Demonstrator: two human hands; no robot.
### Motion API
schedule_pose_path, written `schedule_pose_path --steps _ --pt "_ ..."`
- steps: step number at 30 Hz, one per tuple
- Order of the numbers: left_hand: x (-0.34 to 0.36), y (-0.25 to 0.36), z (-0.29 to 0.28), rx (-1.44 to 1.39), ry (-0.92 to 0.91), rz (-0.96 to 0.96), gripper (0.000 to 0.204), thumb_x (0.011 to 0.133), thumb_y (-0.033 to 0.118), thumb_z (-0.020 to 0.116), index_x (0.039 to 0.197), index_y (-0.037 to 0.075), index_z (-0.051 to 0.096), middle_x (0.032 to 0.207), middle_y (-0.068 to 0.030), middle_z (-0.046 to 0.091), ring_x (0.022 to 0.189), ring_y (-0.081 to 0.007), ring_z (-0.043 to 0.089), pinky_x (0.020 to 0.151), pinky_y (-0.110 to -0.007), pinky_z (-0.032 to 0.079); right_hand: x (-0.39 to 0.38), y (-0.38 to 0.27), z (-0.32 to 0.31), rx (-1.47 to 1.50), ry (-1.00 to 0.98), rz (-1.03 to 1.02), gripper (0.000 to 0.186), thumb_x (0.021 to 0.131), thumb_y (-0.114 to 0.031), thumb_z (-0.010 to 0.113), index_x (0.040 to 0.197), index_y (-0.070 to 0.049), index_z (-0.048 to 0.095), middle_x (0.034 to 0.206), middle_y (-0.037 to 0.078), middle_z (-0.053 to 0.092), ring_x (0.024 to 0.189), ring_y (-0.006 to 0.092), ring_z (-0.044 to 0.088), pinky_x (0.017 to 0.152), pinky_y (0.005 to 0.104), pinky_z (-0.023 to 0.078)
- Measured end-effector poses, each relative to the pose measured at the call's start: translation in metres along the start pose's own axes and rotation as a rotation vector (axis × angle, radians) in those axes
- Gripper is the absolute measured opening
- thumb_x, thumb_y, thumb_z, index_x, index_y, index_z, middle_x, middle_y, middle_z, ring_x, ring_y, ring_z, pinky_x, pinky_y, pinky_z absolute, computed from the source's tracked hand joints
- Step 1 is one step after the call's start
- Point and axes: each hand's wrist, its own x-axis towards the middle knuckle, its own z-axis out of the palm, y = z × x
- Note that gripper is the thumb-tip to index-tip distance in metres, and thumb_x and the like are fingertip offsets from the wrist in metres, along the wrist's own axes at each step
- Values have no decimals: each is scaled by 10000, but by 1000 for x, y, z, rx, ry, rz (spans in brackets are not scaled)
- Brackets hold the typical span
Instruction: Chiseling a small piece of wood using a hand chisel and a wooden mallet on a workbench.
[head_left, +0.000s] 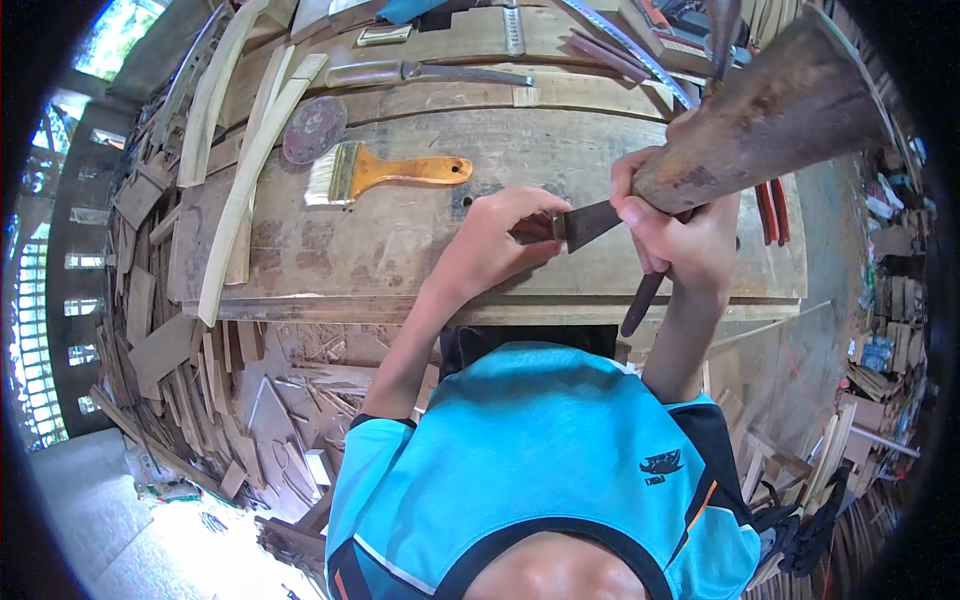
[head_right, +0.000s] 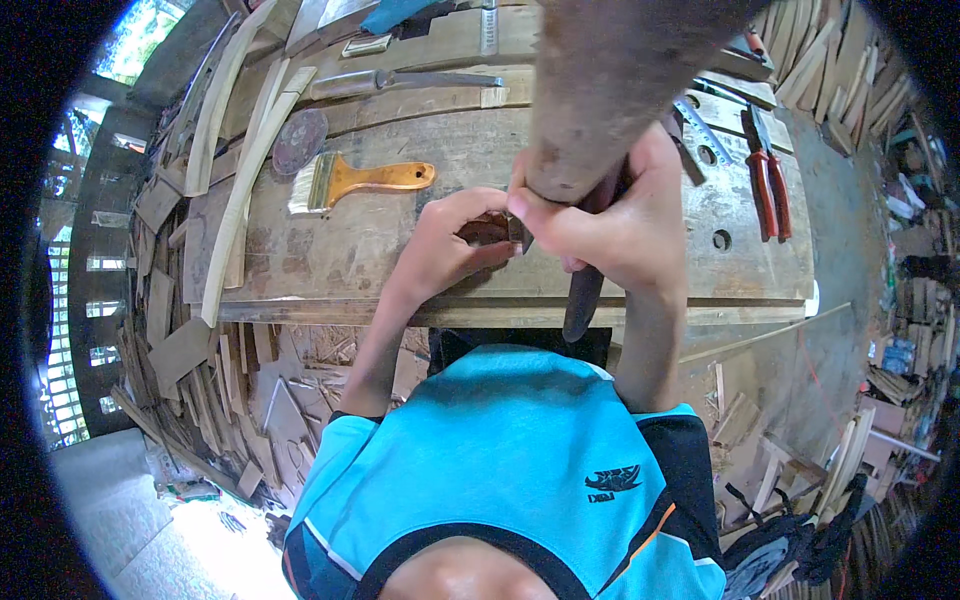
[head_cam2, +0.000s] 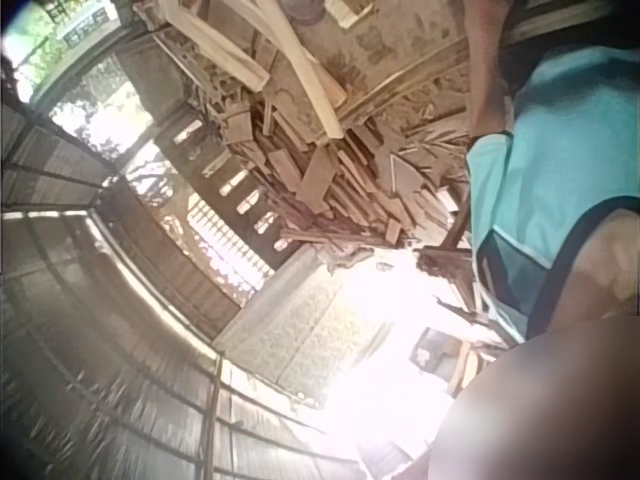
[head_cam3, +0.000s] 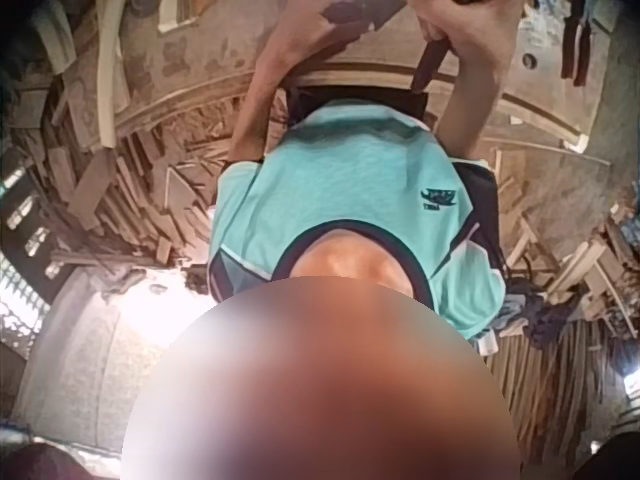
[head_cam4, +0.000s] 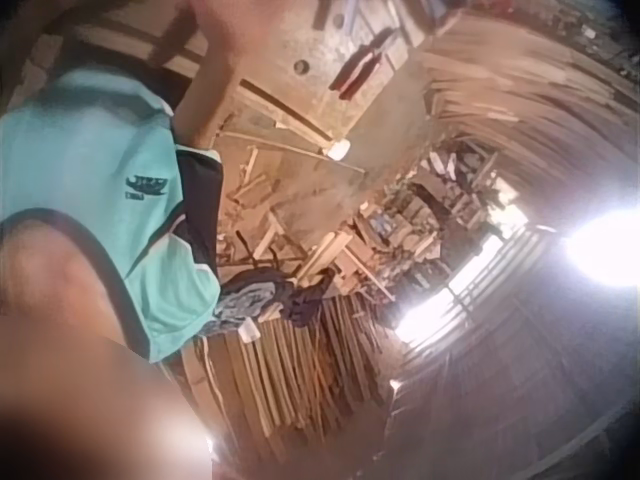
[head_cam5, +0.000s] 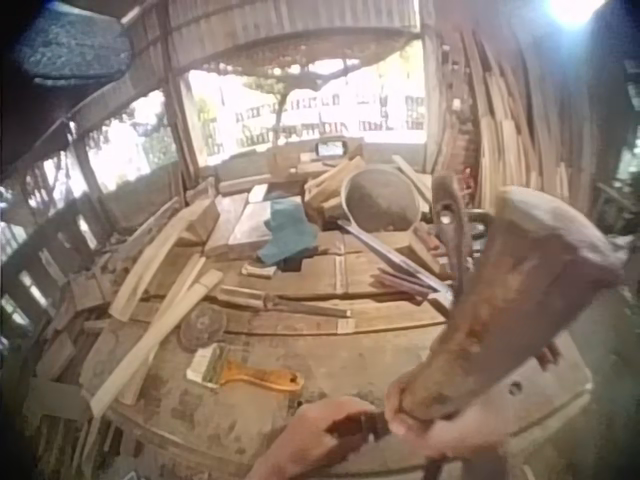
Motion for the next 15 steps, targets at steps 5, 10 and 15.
schedule_pose_path --steps 5,10,15 --pt "3 0 -6 4 -62 5 366 645 13 671 993 22 558 948 -123 566 792 -196 607 725 -276 501 3 -4 6 -85 -8 60 379 587 37 652 899 -16 442 660 49 568 418 79 491 331 196 356" --pt "4 7 -6 56 -56 119 467 610 102 721 1033 33 535 946 -126 561 801 -245 582 754 -322 469 4 -5 7 -79 -19 65 427 577 34 651 939 -16 431 681 49 569 429 81 497 339 196 366" --pt "20 9 5 198 69 441 501 573 158 748 1006 39 527 917 -135 559 802 -277 547 728 -354 434 6 -4 7 -83 -28 52 440 576 21 660 952 -13 434 693 43 569 441 78 502 343 194 371"
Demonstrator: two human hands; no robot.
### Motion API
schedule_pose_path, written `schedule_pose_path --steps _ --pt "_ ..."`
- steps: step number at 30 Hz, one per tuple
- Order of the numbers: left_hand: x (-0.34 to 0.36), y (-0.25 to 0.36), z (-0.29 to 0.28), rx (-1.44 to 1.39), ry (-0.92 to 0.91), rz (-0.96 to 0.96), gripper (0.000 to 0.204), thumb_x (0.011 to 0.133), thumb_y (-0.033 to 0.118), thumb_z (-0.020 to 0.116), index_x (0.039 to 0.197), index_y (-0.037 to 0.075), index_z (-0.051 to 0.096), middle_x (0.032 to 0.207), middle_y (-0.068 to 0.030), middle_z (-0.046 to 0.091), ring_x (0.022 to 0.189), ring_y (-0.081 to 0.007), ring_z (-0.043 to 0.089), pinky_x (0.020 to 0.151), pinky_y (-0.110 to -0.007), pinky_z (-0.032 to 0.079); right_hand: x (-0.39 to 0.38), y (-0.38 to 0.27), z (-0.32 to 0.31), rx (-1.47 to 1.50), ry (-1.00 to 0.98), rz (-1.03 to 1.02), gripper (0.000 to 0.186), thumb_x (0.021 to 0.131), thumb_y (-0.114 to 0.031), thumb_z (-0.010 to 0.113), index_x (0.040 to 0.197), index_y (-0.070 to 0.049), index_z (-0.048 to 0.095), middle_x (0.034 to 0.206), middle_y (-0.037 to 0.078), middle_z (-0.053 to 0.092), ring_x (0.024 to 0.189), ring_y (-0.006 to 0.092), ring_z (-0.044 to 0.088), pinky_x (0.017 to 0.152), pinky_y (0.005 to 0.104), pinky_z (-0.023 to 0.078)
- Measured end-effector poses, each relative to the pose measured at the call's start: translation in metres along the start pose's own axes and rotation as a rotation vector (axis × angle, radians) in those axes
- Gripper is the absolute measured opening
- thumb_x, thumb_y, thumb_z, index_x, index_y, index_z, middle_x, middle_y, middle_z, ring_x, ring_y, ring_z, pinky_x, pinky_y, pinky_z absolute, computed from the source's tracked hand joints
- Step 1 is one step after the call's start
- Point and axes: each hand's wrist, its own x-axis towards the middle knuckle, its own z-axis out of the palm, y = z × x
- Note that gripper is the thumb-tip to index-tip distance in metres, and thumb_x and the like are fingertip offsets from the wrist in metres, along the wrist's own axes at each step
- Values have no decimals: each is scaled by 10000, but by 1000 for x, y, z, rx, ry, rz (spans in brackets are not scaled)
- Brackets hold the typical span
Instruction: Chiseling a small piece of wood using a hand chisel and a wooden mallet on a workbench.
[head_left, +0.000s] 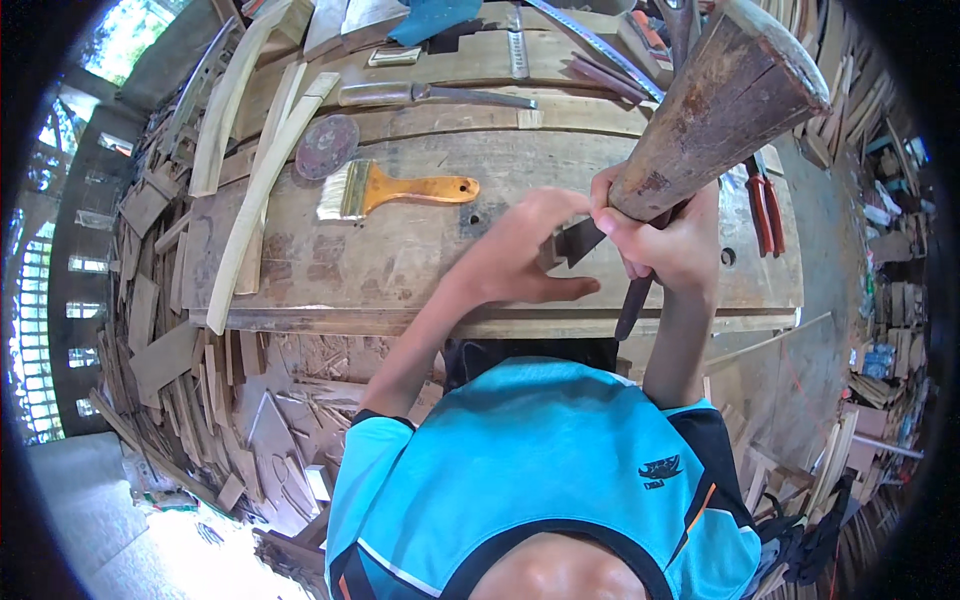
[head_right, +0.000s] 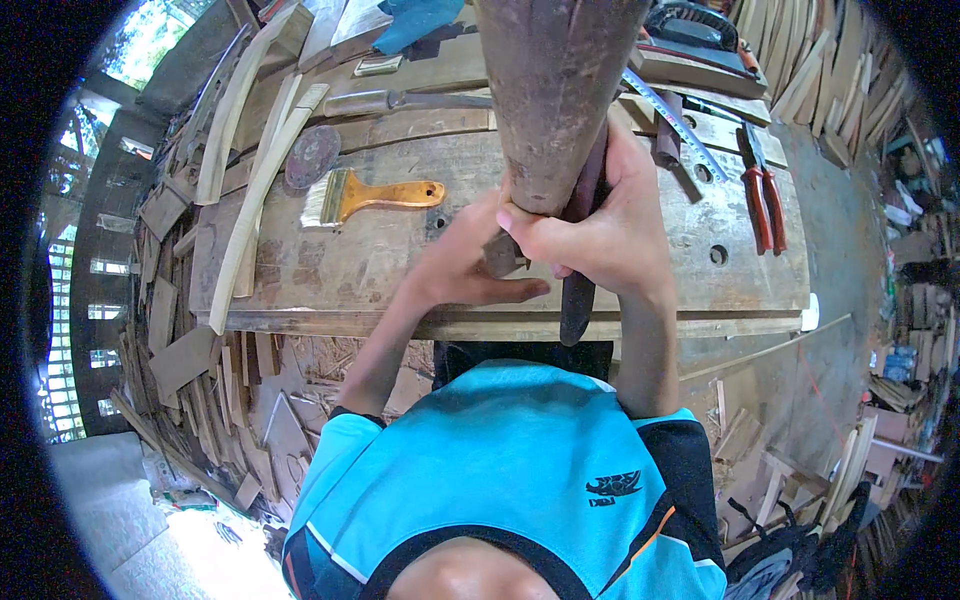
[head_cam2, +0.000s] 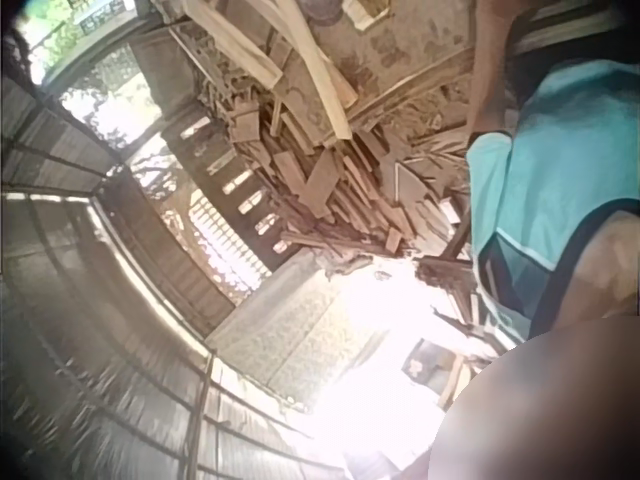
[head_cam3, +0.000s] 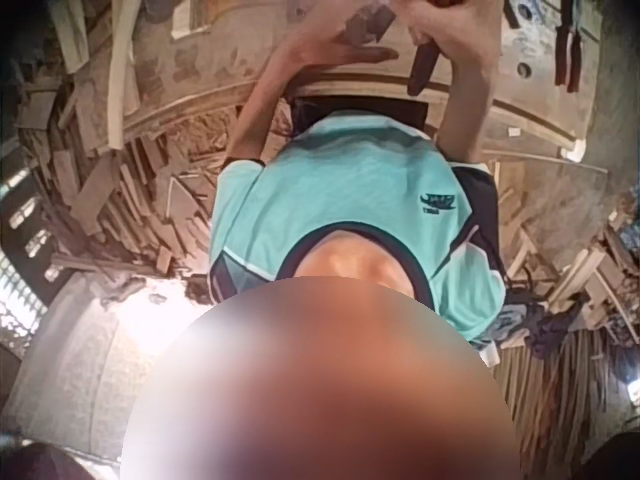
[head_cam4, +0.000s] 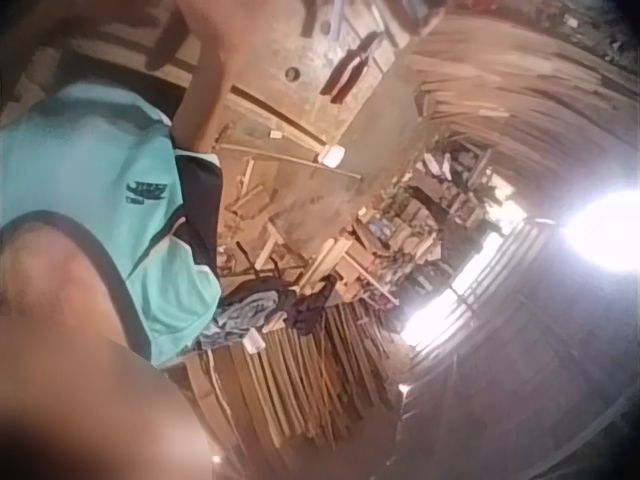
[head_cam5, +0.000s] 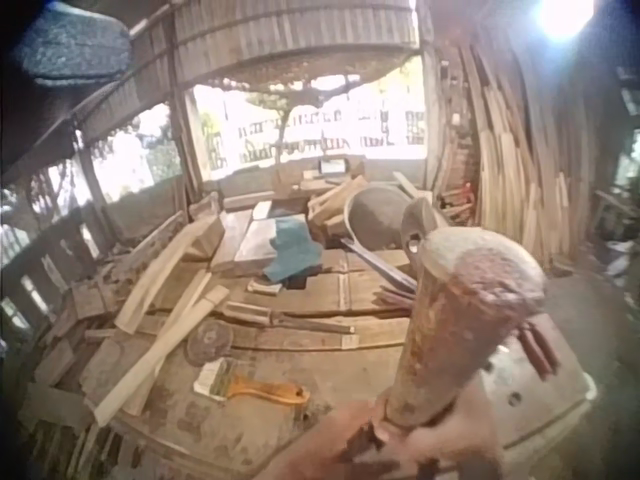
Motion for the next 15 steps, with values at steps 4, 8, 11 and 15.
schedule_pose_path --steps 4,8,11,15 --pt "7 -17 18 -233 -77 -1 278 600 133 711 814 41 559 666 -82 541 596 -152 510 535 -283 396 0 -3 1 -49 23 1 457 567 5 674 956 -11 434 715 43 568 445 72 499 350 196 378" --pt "4 -36 37 -453 -77 -86 145 624 104 673 646 38 546 475 -27 405 433 -59 350 402 -233 299 -1 -5 2 -52 -7 85 463 558 -13 684 951 -7 439 742 44 562 489 70 513 379 198 393" --pt "1 -42 44 -516 -70 -90 103 634 90 661 661 46 573 479 -35 394 430 -61 339 400 -237 291 0 -5 4 -23 -4 61 471 553 -19 687 955 -3 441 739 33 555 513 72 522 387 198 394" --pt "3 -30 42 -497 17 -41 68 646 78 635 689 47 592 488 -39 431 423 -69 371 401 -233 307 0 -6 3 -59 -10 21 502 553 -27 692 982 7 434 762 35 556 598 79 541 489 201 434"
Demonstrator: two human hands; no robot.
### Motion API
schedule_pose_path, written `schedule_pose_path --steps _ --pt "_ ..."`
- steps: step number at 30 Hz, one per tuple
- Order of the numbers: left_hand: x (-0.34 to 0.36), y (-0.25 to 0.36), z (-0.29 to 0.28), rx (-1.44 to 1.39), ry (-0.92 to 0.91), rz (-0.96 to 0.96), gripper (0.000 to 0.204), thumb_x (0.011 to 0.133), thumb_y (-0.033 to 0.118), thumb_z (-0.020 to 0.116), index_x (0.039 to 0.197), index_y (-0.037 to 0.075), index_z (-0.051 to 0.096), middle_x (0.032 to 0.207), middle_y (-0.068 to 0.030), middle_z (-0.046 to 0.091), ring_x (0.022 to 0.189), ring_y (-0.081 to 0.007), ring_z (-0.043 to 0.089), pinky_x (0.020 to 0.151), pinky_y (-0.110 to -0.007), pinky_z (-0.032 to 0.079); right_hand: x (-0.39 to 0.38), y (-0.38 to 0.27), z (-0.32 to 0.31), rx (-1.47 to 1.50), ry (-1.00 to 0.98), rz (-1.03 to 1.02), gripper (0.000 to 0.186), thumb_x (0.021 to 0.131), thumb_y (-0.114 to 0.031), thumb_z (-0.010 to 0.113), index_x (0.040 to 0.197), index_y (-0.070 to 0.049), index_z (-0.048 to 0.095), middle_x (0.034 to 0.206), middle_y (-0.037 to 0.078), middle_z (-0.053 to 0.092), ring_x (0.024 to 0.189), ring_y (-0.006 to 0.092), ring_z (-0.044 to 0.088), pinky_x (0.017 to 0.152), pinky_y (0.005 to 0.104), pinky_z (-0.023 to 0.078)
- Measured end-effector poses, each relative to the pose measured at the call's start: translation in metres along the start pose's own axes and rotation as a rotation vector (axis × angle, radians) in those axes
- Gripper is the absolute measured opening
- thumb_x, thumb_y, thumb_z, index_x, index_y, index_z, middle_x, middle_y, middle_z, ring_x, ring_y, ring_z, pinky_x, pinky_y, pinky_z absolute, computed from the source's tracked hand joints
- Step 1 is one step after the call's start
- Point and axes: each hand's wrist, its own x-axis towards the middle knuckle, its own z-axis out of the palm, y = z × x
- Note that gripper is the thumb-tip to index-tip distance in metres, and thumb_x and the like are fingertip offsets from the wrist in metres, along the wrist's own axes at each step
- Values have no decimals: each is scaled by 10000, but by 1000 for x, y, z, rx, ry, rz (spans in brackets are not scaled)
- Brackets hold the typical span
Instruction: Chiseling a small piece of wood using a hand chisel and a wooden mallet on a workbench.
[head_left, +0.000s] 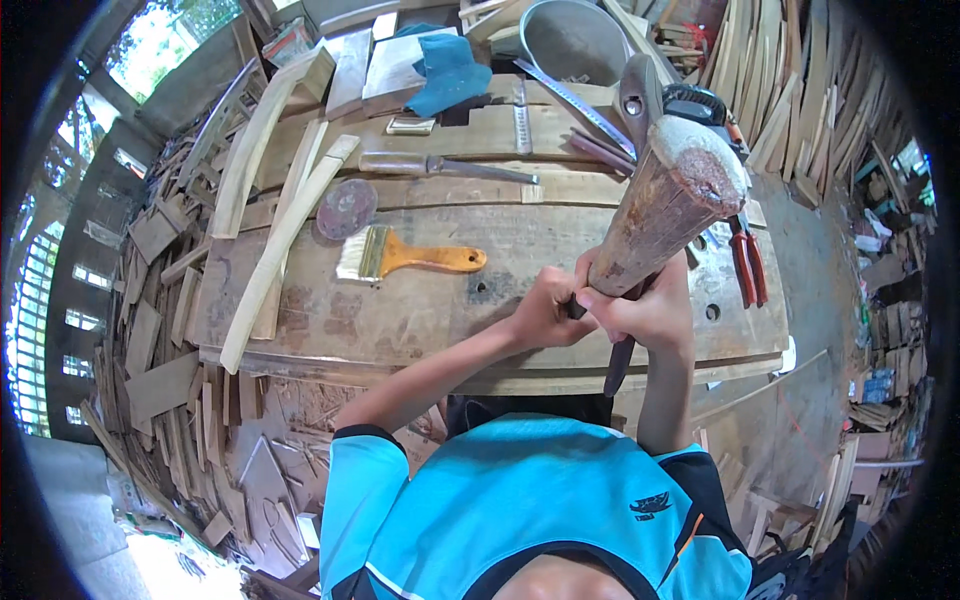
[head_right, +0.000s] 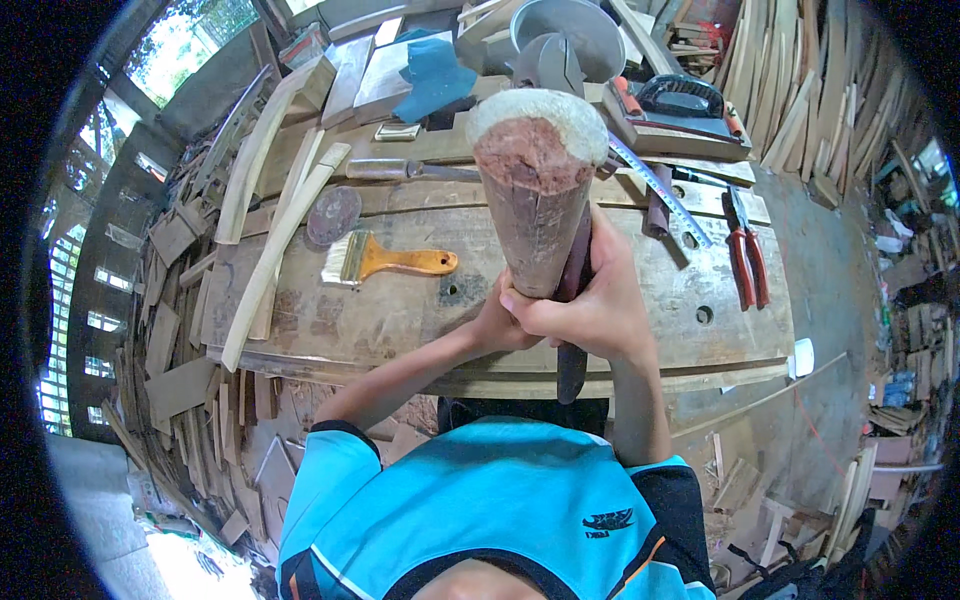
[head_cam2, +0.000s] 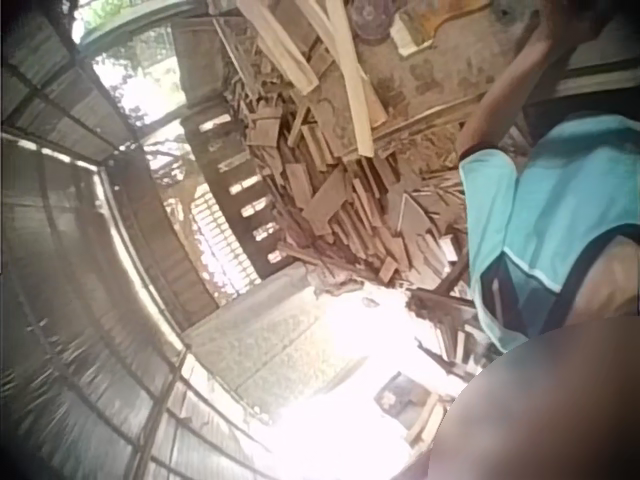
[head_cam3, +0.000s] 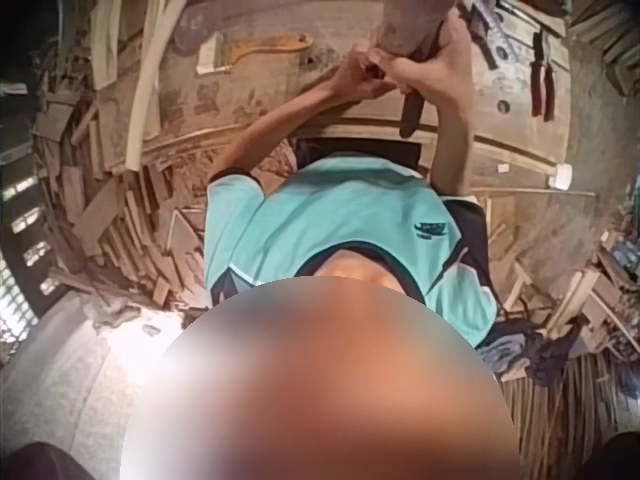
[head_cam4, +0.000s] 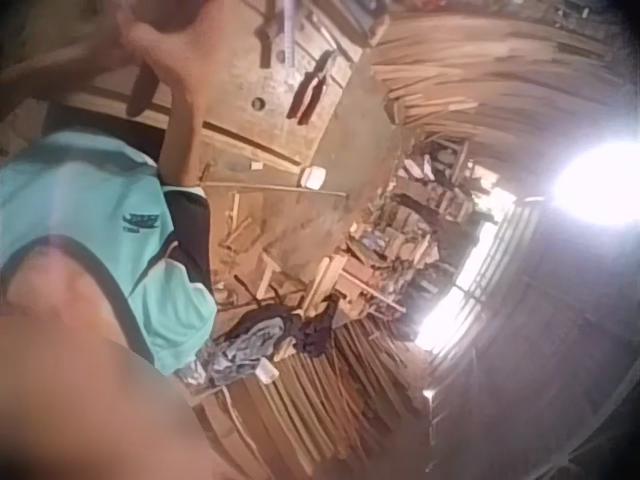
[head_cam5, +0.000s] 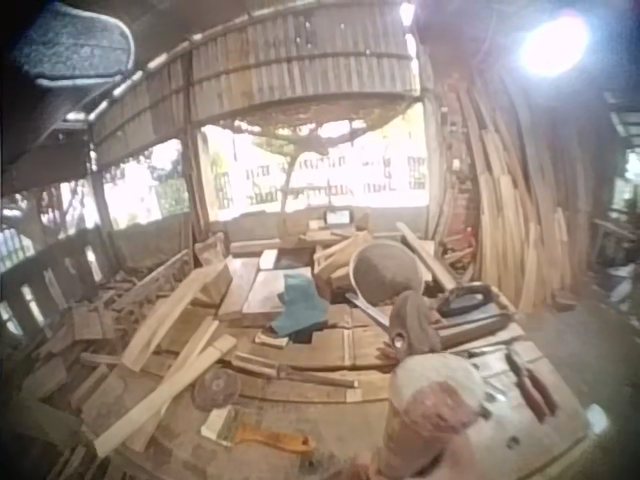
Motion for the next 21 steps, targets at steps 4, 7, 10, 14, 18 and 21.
schedule_pose_path --steps 4,7,10,14,18,21 --pt "4 21 8 -129 138 -42 79 643 58 607 719 37 606 508 -57 485 433 -82 442 418 -240 353 -3 -2 -2 -18 -35 94 528 557 -48 715 996 14 429 797 51 563 644 80 551 540 197 452" --pt "5 24 7 -123 149 21 47 635 46 589 681 33 587 501 -69 475 420 -100 447 414 -251 354 -5 -2 0 -32 -26 7 572 548 -64 753 1008 15 422 822 66 574 574 79 547 456 186 432" --pt "3 16 1 86 97 94 79 622 32 571 578 33 505 466 -79 405 381 -126 405 389 -268 317 -8 -7 1 4 63 -106 598 539 10 743 1062 25 453 869 110 603 412 53 481 326 171 355" --pt "-2 4 -1 191 115 34 253 604 13 545 474 31 329 429 -85 274 333 -158 313 362 -286 247 -20 -42 -14 -179 222 -179 519 643 -8 689 1083 -5 413 768 61 571 392 46 453 318 164 332" --pt "-3 2 0 186 114 30 272 593 6 540 462 36 303 419 -79 261 325 -148 299 356 -278 235 -37 -89 -37 -587 375 -149 451 703 -110 675 1076 -16 439 629 15 520 380 69 433 336 196 327" --pt "-2 2 0 186 112 41 275 591 4 541 462 36 300 415 -76 261 323 -143 300 356 -275 234 -46 -114 -50 -1367 299 -654 435 691 -90 641 1070 13 453 639 95 531 469 146 497 434 276 367"
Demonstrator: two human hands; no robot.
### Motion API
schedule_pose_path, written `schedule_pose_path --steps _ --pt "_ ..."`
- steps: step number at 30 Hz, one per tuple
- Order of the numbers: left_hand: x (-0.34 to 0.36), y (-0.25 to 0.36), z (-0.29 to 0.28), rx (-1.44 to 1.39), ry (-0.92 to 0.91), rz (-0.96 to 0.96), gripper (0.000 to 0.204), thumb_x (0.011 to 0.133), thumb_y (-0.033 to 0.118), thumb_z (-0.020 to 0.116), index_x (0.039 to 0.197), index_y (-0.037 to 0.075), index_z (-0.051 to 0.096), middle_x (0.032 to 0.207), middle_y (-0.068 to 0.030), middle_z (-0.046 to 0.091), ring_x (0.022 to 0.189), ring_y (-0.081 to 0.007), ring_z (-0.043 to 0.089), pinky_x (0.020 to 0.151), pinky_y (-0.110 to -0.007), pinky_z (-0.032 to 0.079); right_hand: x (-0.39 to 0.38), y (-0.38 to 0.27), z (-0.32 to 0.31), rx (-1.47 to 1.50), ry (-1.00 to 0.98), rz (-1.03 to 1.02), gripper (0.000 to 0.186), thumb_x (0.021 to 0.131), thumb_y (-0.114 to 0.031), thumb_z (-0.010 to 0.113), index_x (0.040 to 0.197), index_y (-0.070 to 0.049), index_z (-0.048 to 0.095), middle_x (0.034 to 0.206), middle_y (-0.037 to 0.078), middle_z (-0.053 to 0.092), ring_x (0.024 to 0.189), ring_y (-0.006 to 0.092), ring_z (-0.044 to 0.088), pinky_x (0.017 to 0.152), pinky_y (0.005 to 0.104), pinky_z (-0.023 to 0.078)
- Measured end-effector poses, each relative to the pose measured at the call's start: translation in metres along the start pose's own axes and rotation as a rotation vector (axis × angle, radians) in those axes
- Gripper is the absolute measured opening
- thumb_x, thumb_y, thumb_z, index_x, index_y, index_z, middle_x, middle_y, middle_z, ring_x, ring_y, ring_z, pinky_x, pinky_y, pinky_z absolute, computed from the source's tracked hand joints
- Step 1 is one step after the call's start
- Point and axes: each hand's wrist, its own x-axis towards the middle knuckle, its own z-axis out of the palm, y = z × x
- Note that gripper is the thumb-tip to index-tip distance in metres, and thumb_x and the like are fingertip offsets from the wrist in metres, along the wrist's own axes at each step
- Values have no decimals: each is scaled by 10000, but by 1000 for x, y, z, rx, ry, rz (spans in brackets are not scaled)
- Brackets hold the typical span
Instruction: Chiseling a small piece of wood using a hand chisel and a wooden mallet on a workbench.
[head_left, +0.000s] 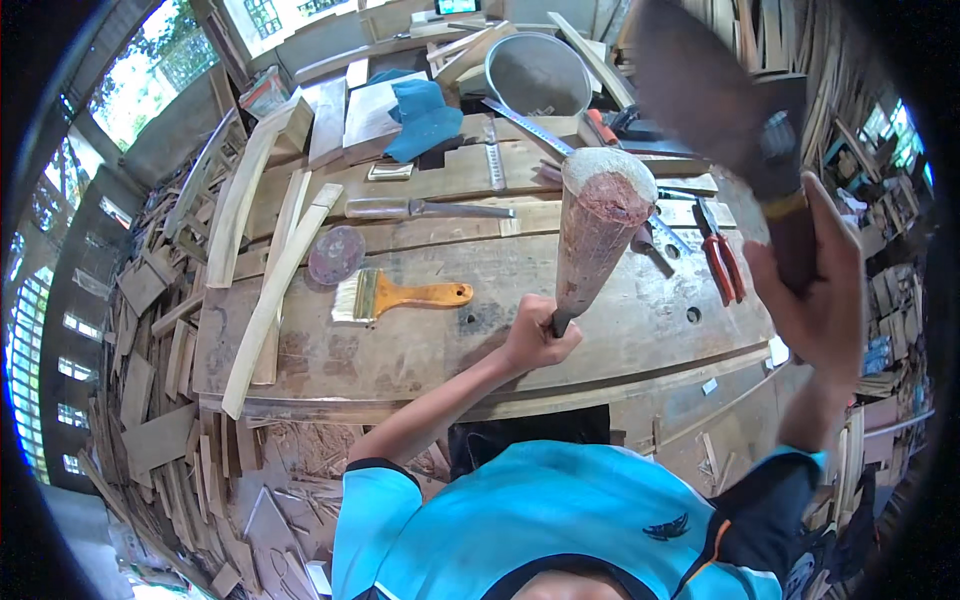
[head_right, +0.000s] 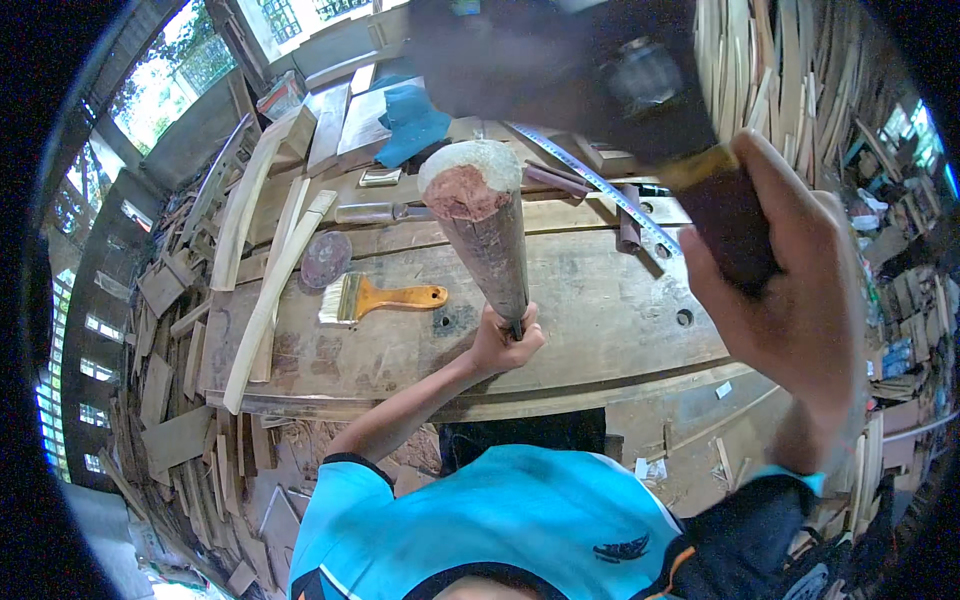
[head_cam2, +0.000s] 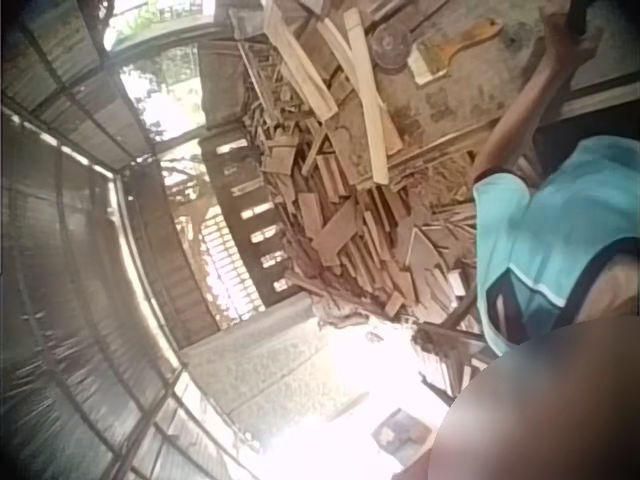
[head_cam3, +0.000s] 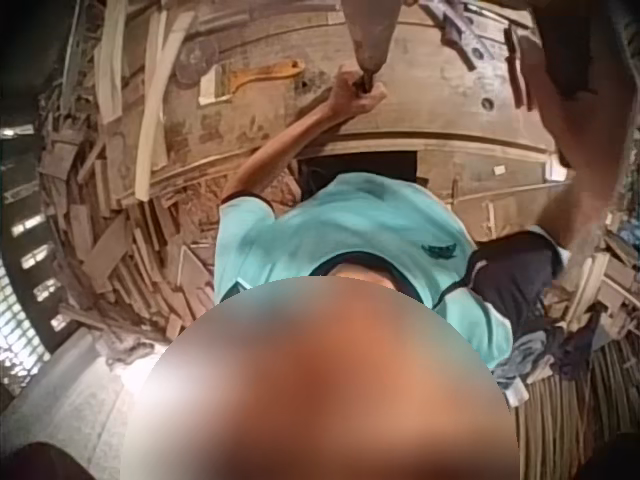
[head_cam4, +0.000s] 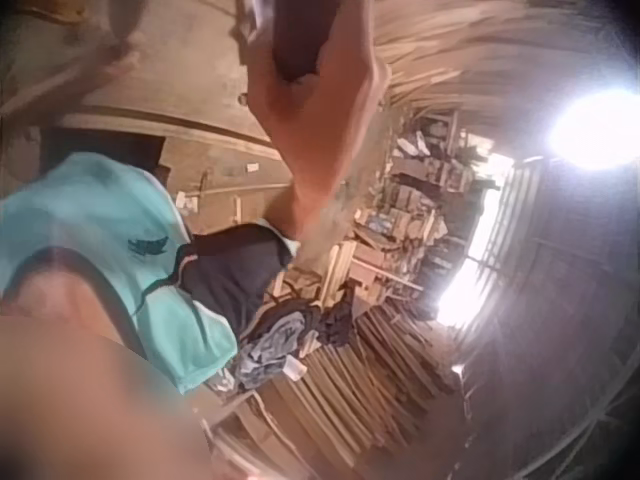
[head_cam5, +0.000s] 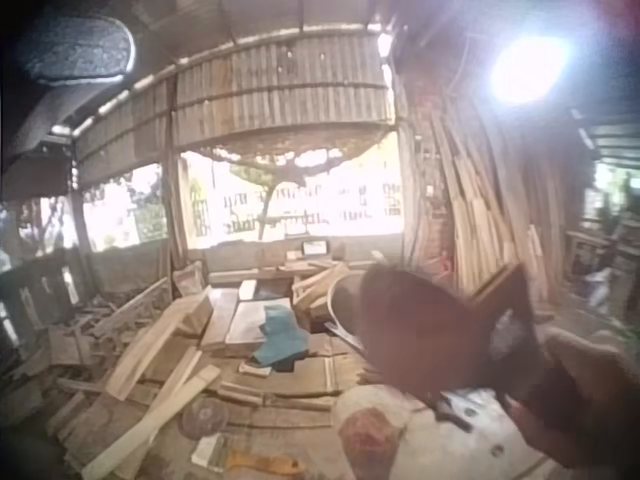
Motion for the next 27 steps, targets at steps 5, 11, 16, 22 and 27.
schedule_pose_path --steps 5,11,16,22,27 --pt "-1 0 1 -26 11 -22 280 593 3 541 461 33 296 410 -69 262 325 -134 299 357 -271 236 13 -10 -22 -181 -46 -8 510 721 -74 623 1178 -11 405 807 147 545 645 204 539 561 283 418" --pt "-2 -2 1 -29 4 -27 269 593 -7 535 473 32 297 423 -72 267 334 -138 300 361 -271 238 25 -32 -28 -370 -92 33 519 775 -96 593 1243 -49 372 890 159 562 705 204 570 591 276 455" --pt "-2 -5 3 -61 7 -16 261 587 -11 531 482 35 297 431 -77 264 342 -149 296 363 -271 240 5 -12 -26 -405 -69 169 486 783 -134 592 1220 -57 395 907 153 567 733 194 575 621 267 459" --pt "-4 -4 2 -54 3 -62 248 585 -13 528 486 34 305 436 -79 263 344 -147 292 364 -271 240 6 -10 -28 -376 -157 80 452 781 -177 602 1183 -61 432 913 145 570 756 183 576 655 254 459" --pt "-2 -1 3 -70 -2 -53 247 587 -11 528 488 26 305 442 -75 254 357 -128 272 362 -269 237 19 3 -34 -502 -67 335 429 779 -213 610 1152 -64 463 917 138 573 775 174 576 682 243 459"
